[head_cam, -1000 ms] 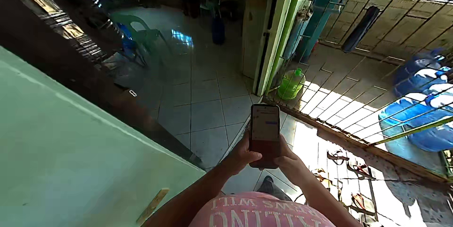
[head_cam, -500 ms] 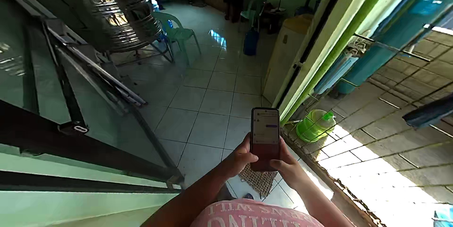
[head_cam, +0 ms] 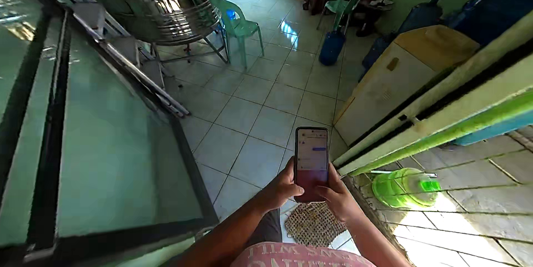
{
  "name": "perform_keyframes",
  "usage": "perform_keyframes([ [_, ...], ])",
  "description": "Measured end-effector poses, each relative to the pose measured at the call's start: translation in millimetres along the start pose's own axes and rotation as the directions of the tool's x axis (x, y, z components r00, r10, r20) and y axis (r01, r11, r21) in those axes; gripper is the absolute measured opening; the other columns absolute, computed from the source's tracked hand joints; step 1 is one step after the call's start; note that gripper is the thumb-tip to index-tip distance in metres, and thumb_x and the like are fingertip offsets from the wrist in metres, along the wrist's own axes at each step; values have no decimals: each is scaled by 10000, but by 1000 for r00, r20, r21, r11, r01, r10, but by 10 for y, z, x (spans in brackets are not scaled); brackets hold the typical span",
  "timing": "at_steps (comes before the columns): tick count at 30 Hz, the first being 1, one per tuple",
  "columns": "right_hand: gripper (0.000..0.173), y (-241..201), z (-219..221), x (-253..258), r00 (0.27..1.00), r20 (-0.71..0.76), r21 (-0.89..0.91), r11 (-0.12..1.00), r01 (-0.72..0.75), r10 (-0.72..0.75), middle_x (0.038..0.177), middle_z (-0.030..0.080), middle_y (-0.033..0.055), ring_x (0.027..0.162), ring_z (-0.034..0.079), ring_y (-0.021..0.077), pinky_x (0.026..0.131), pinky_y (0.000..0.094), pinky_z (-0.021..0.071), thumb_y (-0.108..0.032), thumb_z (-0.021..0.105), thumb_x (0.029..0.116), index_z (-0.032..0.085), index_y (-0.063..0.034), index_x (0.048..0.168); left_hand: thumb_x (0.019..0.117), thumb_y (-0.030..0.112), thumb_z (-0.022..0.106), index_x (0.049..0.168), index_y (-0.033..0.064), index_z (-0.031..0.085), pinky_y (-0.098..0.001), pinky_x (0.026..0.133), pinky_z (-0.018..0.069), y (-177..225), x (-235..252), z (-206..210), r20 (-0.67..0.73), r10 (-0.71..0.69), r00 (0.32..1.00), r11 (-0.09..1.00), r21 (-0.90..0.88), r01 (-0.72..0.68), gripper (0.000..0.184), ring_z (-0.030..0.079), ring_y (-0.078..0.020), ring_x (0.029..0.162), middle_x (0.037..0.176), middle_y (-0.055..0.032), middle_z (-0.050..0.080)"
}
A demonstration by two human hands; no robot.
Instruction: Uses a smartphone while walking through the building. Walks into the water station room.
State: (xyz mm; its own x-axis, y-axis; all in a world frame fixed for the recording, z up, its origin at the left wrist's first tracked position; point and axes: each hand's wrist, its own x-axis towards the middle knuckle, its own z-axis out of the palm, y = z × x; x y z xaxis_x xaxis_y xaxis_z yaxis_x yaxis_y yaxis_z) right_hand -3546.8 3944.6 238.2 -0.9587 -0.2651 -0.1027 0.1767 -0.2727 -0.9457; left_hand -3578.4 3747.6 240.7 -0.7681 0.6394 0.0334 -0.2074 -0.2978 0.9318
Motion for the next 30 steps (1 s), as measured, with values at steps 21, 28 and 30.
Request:
perform_keyframes([
  [21,833,-1913,-804,2377,985,25,82,983,165,-168,1268,652,-36,1078,697,109,885,359,622,-92,574,832,129,-63,1536,790,-52,577,1548,30,8,-409,1023,567,1840,2771,-985,278,-30,960,994,110,-1,952,612,-175,1273,1464,-69,512],
  [28,696,-2470,-1654,3089,985,63,23,987,159,-160,1254,651,14,1089,679,125,901,359,601,-228,551,907,246,-35,1502,826,62,628,1543,21,49,-383,1005,569,1920,3819,-893,171,29,985,994,102,-47,922,618,-146,1253,1433,-43,546],
  [30,630,-2613,-1844,3278,992,14,12,992,125,-125,1253,649,20,1114,657,101,945,322,568,-281,485,937,307,-25,1485,841,31,603,1550,-37,13,-346,1108,496,1936,4118,-902,166,41,985,992,114,-60,925,558,-123,1326,1479,-75,501],
])
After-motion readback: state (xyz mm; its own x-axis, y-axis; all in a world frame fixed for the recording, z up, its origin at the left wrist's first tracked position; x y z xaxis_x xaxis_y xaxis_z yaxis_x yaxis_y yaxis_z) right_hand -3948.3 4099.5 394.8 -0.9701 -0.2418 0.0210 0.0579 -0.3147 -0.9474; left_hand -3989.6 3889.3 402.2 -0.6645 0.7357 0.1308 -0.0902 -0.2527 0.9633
